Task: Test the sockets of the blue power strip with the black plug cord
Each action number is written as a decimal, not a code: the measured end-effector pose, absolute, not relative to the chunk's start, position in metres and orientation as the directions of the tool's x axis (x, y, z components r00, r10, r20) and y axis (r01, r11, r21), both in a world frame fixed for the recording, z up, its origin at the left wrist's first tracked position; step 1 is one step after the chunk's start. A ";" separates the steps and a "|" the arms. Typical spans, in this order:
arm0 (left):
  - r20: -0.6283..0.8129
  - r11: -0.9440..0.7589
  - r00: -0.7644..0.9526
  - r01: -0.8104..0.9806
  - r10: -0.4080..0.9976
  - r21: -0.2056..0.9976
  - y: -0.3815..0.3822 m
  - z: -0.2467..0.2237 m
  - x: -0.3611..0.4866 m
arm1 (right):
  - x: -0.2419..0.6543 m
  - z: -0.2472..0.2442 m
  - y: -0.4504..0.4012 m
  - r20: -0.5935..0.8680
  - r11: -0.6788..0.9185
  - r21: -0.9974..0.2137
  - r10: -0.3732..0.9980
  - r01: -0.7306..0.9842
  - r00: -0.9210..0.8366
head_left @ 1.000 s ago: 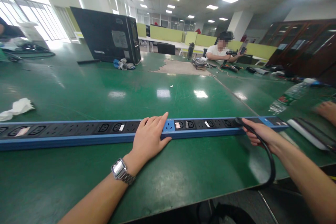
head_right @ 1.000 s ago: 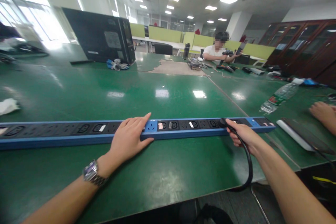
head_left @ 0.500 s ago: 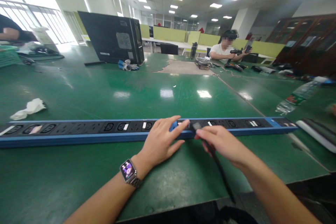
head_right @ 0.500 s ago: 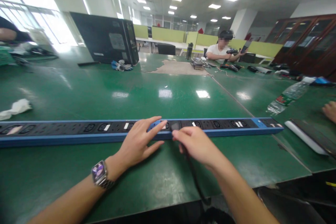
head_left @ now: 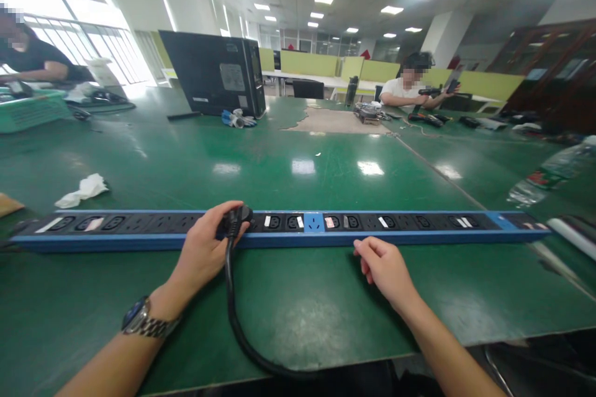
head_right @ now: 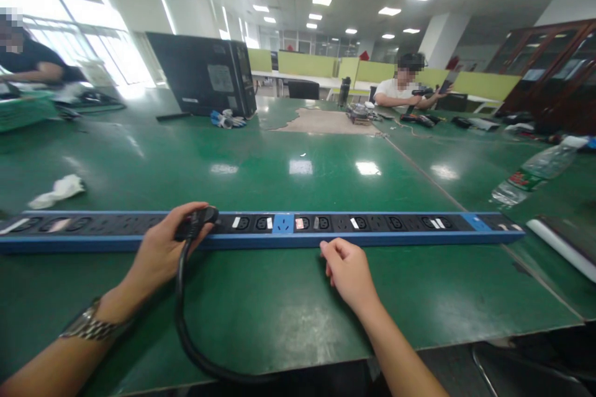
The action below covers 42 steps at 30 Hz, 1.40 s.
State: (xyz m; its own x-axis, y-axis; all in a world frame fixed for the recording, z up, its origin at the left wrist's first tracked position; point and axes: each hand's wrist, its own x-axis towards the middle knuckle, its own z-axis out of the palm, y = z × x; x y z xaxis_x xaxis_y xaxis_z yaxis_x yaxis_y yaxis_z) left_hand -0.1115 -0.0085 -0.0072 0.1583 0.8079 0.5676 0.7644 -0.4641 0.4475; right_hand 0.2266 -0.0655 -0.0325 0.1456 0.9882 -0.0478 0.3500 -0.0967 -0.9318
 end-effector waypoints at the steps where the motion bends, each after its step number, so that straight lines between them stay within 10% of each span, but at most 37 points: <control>1: 0.556 -0.467 0.173 0.763 0.813 0.446 -0.008 -0.007 -0.111 | 0.227 -0.036 -0.067 -0.010 -0.063 -0.927 0.990 0.370 0.144; 14: 0.378 -0.582 0.447 0.677 0.811 0.450 0.008 0.019 -0.120 | 0.226 -0.040 -0.074 0.167 0.097 -0.835 0.983 0.541 0.082; 26: 0.420 -0.605 0.461 0.722 0.782 0.335 0.007 0.015 -0.123 | 0.225 -0.041 -0.074 0.171 0.099 -0.831 0.982 0.547 0.083; 32: 0.593 -0.548 0.215 0.695 0.776 0.466 -0.006 0.023 -0.094 | 0.224 -0.042 -0.072 0.173 0.096 -0.835 0.981 0.542 0.093; 42: 0.468 -0.619 0.430 0.677 0.772 0.399 0.005 0.006 0.003 | 0.224 -0.042 -0.073 0.168 0.090 -0.848 0.980 0.523 0.105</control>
